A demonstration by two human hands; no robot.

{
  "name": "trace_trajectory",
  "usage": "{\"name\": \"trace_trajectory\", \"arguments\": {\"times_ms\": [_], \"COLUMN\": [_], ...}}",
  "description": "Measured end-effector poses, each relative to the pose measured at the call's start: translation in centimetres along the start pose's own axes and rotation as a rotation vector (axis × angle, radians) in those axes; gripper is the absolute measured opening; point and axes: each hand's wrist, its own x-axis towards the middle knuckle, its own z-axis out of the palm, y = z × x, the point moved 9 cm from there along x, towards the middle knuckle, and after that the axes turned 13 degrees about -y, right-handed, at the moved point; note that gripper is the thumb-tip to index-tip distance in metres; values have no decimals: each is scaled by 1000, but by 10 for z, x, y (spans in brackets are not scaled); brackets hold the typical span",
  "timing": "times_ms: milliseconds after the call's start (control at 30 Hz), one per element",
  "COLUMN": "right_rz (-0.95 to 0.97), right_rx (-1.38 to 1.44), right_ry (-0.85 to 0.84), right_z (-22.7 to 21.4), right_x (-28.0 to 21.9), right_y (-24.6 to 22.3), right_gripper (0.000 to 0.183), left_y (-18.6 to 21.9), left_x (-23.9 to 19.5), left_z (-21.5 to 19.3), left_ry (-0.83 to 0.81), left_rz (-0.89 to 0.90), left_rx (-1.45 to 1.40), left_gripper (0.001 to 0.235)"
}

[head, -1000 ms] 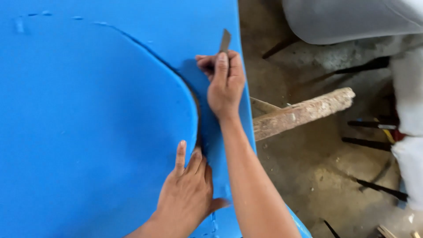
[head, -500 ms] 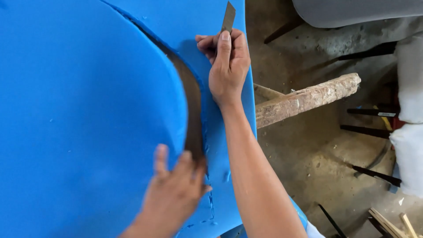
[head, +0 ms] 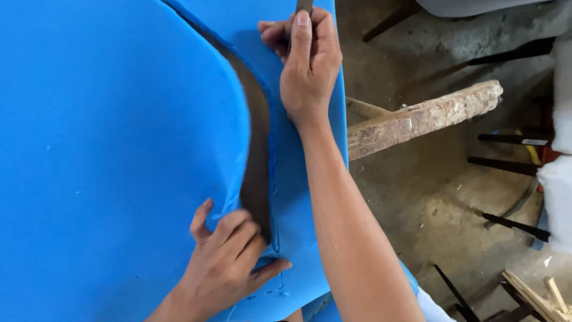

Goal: A person uses a utility blade to cut a curved shape out of a blue foam sheet on a workshop table.

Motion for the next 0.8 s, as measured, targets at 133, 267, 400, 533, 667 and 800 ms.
{"name": "trace_trajectory", "arguments": {"times_ms": [133, 267, 400, 533, 667, 800], "right_rz": [-42, -92, -42, -19, -25, -98], "right_rx": [83, 46, -20, 2, 58, 66], "right_ry": [-11, -23, -12, 7, 6, -32], "right_z": [2, 5, 3, 2, -1, 2], "right_x": [0, 1, -2, -1, 0, 0], "right_y": [-2, -9, -7, -4, 2, -7], "right_gripper": [23, 21, 25, 25, 25, 24], "left_y": [9, 15, 18, 19, 25, 20], "left_x": [-10, -1, 2, -7, -31, -35], "left_z": [-10, 13, 14, 5, -1, 1], "left_ry": [107, -48, -59, 68, 146, 103], "left_rz": [66, -207, -267, -119, 2, -90], "left_rx": [60, 251, 262, 176, 95, 111], "left_gripper": [45, 44, 30, 21, 34, 34]}}
